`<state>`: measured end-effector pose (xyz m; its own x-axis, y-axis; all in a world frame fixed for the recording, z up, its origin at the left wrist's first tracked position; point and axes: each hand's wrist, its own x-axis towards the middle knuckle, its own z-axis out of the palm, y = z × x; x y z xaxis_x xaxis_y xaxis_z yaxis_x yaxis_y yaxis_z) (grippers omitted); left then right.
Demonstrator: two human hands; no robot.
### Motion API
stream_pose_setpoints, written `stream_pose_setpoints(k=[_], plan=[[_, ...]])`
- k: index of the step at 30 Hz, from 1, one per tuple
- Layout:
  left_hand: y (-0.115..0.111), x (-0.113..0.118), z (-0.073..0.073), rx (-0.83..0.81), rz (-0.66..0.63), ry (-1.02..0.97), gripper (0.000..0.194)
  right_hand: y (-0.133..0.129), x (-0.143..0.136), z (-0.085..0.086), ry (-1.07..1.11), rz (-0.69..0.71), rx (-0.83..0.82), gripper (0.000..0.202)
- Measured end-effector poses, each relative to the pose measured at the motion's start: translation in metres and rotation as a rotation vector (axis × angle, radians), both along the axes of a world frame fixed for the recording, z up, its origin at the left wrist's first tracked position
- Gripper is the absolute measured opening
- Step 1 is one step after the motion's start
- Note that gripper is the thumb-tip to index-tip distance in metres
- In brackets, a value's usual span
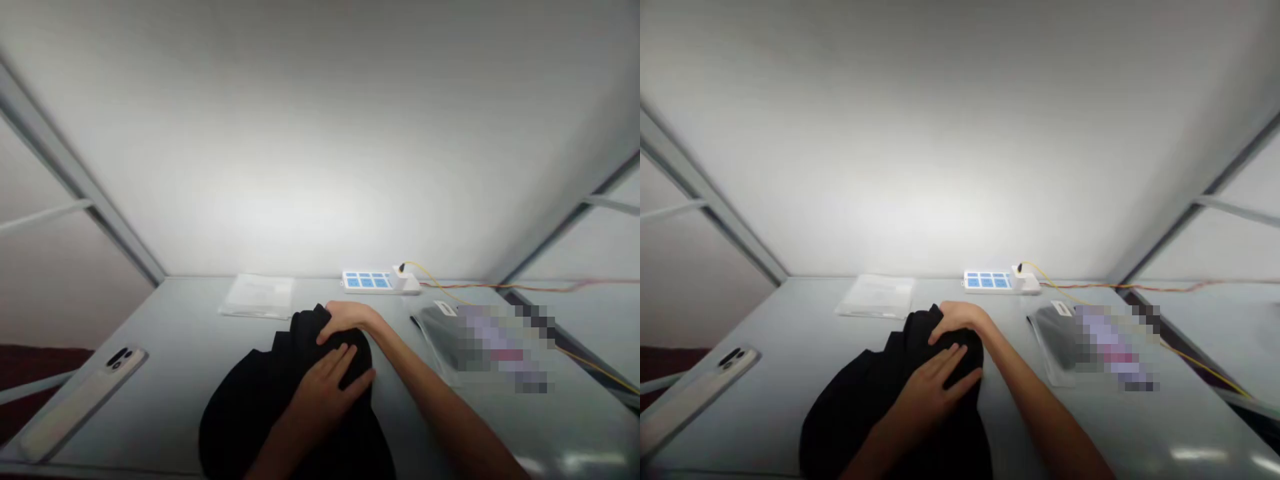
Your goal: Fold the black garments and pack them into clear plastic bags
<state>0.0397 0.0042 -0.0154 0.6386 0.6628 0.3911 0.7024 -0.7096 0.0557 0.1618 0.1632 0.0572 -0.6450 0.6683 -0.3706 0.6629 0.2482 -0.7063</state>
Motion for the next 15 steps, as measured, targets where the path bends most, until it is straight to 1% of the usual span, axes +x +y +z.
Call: stream_pose_setpoints(k=[2,4,6,8,10,11,12,13,14,15], plan=[[0.0,-0.002,0.002,0.019,-0.027,-0.006,0.053,0.0,0.005,0.003,0.056,0.045,-0.024,0.021],[0.001,-0.002,0.003,0.031,-0.05,-0.01,0.049,-0.004,0.011,0.006,0.123,0.053,-0.011,0.026],[0.001,-0.001,0.005,0.043,-0.053,-0.024,0.048,-0.011,0.018,0.007,0.182,0.024,0.032,0.032],[-0.003,0.0,0.008,0.054,-0.052,-0.051,0.047,-0.018,0.024,0.006,0.242,-0.019,0.09,0.033],[-0.01,-0.002,0.016,0.094,-0.092,-0.108,0.046,-0.024,0.031,0.002,0.339,-0.06,0.118,0.033],[-0.015,-0.004,0.022,0.125,-0.097,-0.169,0.046,-0.027,0.035,0.0,0.4,-0.091,0.121,0.035],[-0.019,-0.007,0.029,0.155,-0.074,-0.26,0.046,-0.029,0.038,-0.001,0.461,-0.132,0.116,0.038],[-0.022,-0.012,0.037,0.179,0.009,-0.405,0.047,-0.032,0.041,0.0,0.514,-0.179,0.108,0.041],[-0.023,-0.018,0.047,0.187,0.132,-0.59,0.048,-0.034,0.043,0.002,0.549,-0.221,0.101,0.045],[-0.023,-0.026,0.057,0.146,0.285,-0.785,0.049,-0.036,0.045,0.006,0.568,-0.247,0.1,0.048]])
